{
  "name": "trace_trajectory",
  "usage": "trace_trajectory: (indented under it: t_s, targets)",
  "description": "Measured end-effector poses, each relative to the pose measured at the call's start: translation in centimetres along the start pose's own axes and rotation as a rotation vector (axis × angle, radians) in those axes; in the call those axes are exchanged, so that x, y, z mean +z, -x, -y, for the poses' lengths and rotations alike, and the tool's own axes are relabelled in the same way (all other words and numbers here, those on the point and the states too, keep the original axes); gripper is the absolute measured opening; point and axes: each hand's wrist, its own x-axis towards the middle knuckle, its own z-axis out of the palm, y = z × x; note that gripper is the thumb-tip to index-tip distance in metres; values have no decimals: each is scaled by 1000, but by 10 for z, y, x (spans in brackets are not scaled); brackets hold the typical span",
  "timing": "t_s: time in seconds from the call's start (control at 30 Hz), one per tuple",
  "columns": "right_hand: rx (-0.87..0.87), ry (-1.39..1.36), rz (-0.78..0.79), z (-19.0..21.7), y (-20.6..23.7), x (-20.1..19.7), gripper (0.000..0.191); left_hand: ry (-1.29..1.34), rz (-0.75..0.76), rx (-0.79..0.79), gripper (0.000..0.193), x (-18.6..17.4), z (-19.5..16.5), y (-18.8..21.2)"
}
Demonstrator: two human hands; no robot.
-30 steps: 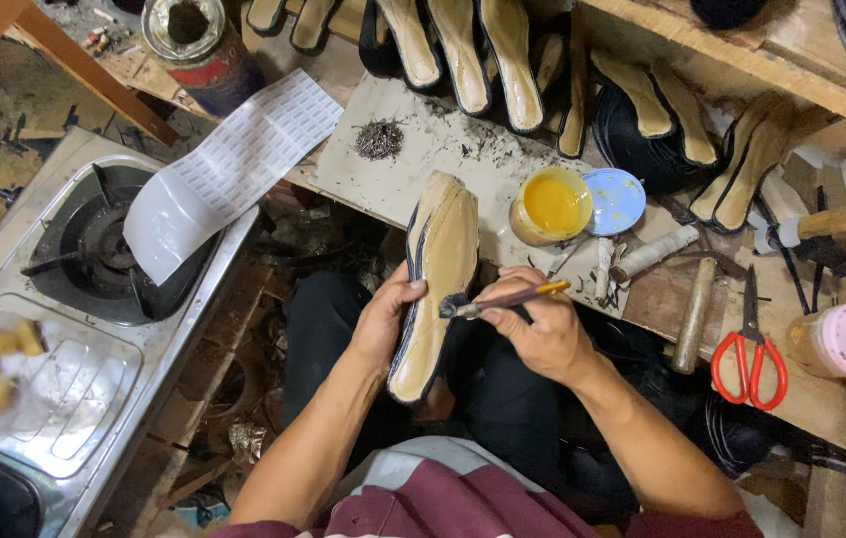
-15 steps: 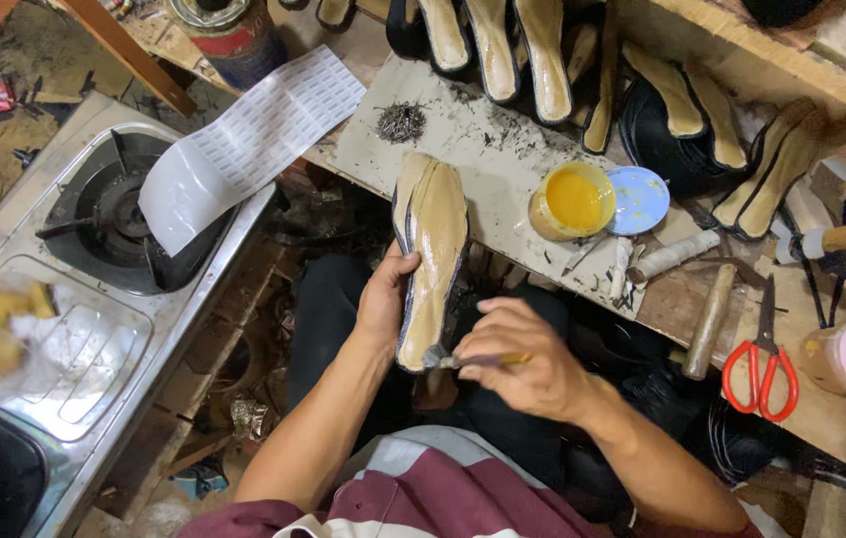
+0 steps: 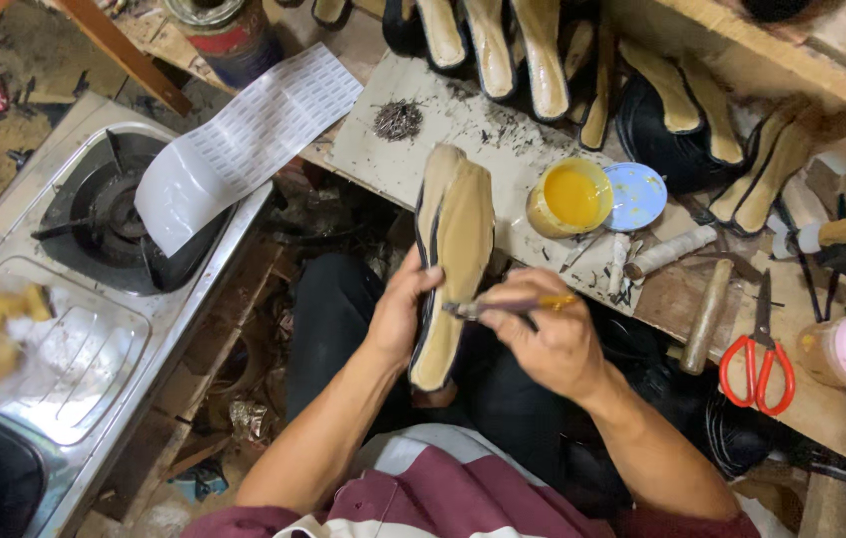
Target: The person applies a yellow adhesive to the bottom of shoe insoles using a brush. They repeatedly dip the brush into a container of glue and spread it evenly across each insole, then place the treated insoles on a nearby shelf.
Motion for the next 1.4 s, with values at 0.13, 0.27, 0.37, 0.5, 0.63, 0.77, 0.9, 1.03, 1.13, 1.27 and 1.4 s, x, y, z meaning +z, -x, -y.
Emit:
trace_trajectory:
  t_s: [0.13,0.27,0.37,0.5,0.63,0.77,0.9,1.03,1.13,1.27,1.4]
  targets:
    - [80,122,-186,-14,-12,-11,11,-45,27,-135,67,10,1,17]
    - [93,190,-360,-24,-20,-18,13,-63,76,-257,70,13,2,27]
    - [-12,177,-349,-29,-18,-19,15,-100,52,-250,72,11,1,29]
    - [-63,-51,-132,-26,-8,-7,18,-25,9,-167,66,5,-2,20]
    - [-137,-131,24,-13,6,12,21,162,-110,-87,64,-3,-2,0]
    - [-181,-216,87,4,18,24,26,276,-141,3,60,-9,0,-13]
    - [-250,-167,247,12,30,19,29,216,-171,89,61,-10,-3,-19]
    - [-134,-192,158,-2,48,14,29,138,-195,226,61,-8,-19,-19]
    - [208,-411,-102,-17,69,16,22,100,-194,310,63,-2,-28,-17]
    - [660,-736,-379,-26,94,39,29,91,-185,360,65,13,-23,-14]
    - [684,-883,-481,-20,100,66,35,27,-209,393,70,30,-4,-7]
